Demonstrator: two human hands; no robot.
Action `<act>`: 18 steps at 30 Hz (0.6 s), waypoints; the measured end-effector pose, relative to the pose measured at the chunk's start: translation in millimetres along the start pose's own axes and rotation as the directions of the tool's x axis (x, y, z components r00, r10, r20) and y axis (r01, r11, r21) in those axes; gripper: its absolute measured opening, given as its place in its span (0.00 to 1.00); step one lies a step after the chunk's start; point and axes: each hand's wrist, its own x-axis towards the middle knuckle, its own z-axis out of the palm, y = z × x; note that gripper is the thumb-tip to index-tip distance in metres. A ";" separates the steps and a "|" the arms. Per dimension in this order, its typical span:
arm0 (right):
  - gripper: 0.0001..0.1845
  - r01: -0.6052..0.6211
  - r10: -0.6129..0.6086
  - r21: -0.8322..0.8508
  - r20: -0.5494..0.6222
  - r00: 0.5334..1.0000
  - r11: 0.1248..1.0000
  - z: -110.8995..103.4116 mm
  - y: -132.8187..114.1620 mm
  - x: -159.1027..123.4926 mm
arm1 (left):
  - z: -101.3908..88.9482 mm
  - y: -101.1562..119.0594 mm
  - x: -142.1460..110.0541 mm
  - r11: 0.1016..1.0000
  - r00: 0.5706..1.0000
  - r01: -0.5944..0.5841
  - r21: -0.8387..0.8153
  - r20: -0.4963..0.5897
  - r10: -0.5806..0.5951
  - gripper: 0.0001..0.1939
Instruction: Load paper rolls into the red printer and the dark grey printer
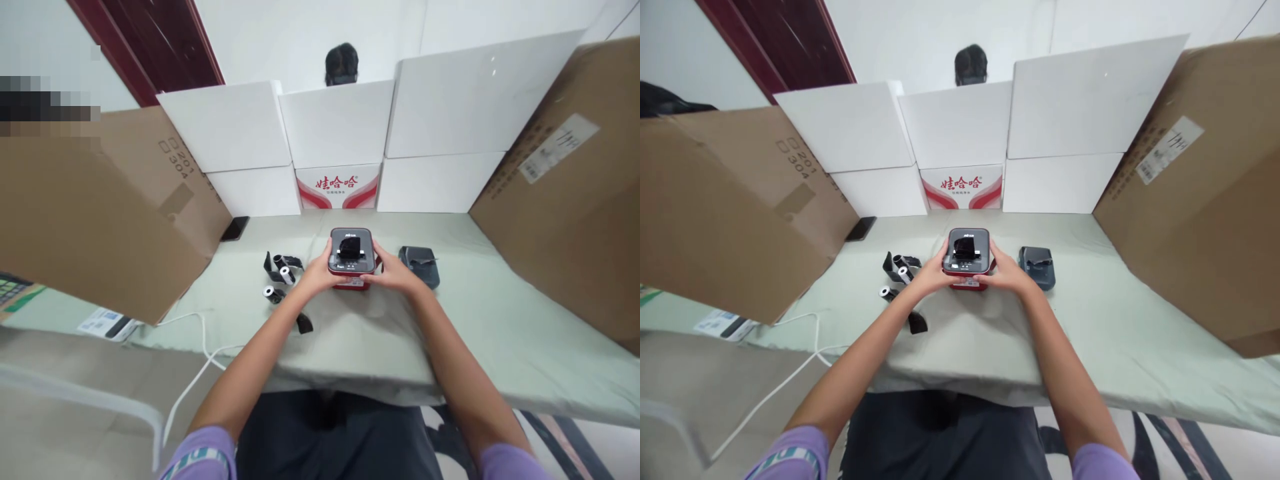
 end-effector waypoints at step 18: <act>0.55 -0.338 0.338 -0.002 0.035 0.941 0.941 -102.5 57.3 100.9 | 69.4 17.1 161.6 0.994 1.000 -0.012 -0.105 0.016 0.014 0.70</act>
